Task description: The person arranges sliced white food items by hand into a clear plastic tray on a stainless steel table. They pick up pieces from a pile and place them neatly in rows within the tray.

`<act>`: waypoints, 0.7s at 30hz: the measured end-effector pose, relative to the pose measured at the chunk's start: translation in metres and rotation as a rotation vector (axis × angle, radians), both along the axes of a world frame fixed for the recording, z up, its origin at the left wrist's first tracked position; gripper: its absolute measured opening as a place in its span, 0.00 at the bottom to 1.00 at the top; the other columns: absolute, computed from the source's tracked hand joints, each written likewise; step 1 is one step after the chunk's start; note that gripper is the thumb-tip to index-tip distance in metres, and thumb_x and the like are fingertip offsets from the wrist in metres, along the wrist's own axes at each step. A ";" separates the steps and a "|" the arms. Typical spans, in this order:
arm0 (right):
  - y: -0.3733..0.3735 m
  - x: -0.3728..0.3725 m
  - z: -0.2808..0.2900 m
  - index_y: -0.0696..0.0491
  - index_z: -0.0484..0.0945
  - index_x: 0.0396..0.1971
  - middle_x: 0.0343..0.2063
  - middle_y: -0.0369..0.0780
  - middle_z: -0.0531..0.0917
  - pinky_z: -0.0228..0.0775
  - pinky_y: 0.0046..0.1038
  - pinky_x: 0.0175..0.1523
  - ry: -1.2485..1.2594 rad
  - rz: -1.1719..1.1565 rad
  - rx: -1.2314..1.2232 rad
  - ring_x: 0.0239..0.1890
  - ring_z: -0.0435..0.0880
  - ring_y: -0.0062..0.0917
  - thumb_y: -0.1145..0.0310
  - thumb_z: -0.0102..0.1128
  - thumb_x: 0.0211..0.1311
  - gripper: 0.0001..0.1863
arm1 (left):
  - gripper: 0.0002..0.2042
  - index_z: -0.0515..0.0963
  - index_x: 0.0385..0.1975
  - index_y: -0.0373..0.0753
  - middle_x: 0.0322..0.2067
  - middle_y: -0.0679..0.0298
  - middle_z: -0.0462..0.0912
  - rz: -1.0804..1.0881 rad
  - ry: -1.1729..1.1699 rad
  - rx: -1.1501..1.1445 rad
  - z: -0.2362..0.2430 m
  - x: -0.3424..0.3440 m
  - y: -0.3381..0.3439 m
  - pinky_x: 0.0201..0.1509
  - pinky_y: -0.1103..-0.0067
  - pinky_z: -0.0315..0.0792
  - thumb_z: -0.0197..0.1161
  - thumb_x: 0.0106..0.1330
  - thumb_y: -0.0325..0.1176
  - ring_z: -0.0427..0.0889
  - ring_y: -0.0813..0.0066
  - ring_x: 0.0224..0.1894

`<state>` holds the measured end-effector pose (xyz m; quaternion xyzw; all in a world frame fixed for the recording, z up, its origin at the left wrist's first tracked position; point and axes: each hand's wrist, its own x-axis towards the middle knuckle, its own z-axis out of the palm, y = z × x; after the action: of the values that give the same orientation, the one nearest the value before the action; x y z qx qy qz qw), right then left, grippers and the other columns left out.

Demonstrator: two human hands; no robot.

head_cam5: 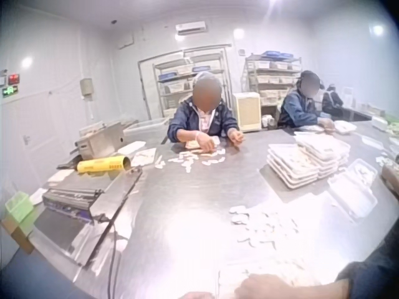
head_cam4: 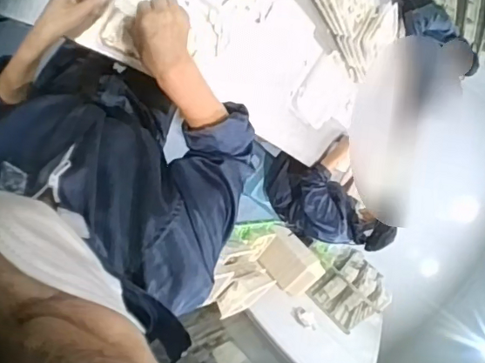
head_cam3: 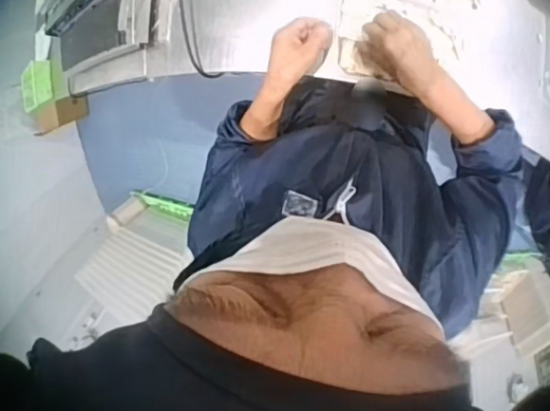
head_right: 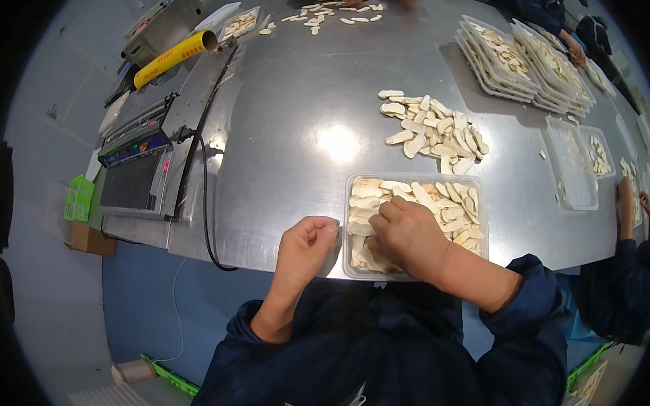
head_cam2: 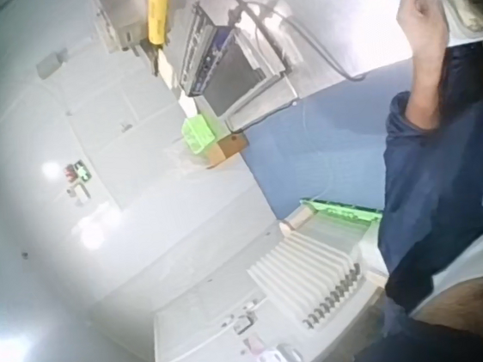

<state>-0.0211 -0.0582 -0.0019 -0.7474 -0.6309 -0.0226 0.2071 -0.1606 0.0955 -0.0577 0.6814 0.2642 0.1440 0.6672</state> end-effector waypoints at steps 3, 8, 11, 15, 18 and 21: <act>-0.005 0.007 0.002 0.55 0.80 0.29 0.26 0.40 0.79 0.73 0.31 0.35 0.110 -0.057 0.083 0.31 0.79 0.35 0.71 0.68 0.44 0.11 | 0.12 0.76 0.39 0.28 0.21 0.65 0.79 -0.046 0.027 0.027 -0.002 -0.004 -0.003 0.25 0.87 0.68 0.62 0.63 0.32 0.73 0.86 0.21; -0.013 0.076 0.014 0.57 0.81 0.29 0.24 0.42 0.79 0.73 0.34 0.36 0.041 -0.396 0.098 0.29 0.79 0.37 0.71 0.64 0.51 0.06 | 0.16 0.72 0.45 0.27 0.22 0.63 0.79 -0.137 0.100 -0.088 0.013 -0.001 -0.008 0.23 0.86 0.68 0.62 0.62 0.30 0.75 0.84 0.19; 0.002 0.108 -0.003 0.56 0.80 0.30 0.26 0.42 0.78 0.73 0.35 0.37 -0.043 -0.379 0.052 0.31 0.78 0.37 0.71 0.61 0.54 0.06 | 0.16 0.72 0.45 0.26 0.22 0.64 0.79 -0.138 0.050 -0.135 0.012 0.004 -0.007 0.22 0.86 0.68 0.62 0.62 0.30 0.74 0.84 0.19; 0.042 0.134 -0.035 0.56 0.79 0.25 0.33 0.43 0.77 0.72 0.33 0.47 -0.197 -0.239 0.025 0.44 0.74 0.38 0.71 0.59 0.52 0.04 | 0.16 0.72 0.45 0.26 0.22 0.65 0.78 -0.105 0.005 -0.118 0.006 0.010 -0.007 0.22 0.86 0.67 0.62 0.62 0.29 0.74 0.85 0.19; 0.060 0.149 -0.034 0.57 0.80 0.23 0.32 0.44 0.77 0.70 0.31 0.49 -0.359 -0.059 -0.056 0.44 0.73 0.38 0.73 0.59 0.48 0.03 | 0.15 0.72 0.45 0.26 0.23 0.66 0.78 -0.081 0.029 -0.102 0.007 0.012 -0.003 0.22 0.87 0.66 0.62 0.61 0.28 0.73 0.86 0.19; 0.057 0.143 -0.015 0.58 0.77 0.20 0.33 0.43 0.76 0.69 0.30 0.48 -0.228 -0.110 -0.099 0.45 0.71 0.37 0.76 0.61 0.42 0.03 | 0.15 0.72 0.46 0.28 0.24 0.67 0.77 -0.009 -0.040 -0.059 0.000 0.011 -0.003 0.23 0.89 0.65 0.62 0.61 0.28 0.71 0.88 0.20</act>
<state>0.1219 -0.0015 -0.0171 -0.7828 -0.6086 -0.0877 0.0954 -0.1492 0.0923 -0.0574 0.6594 0.2521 0.1468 0.6929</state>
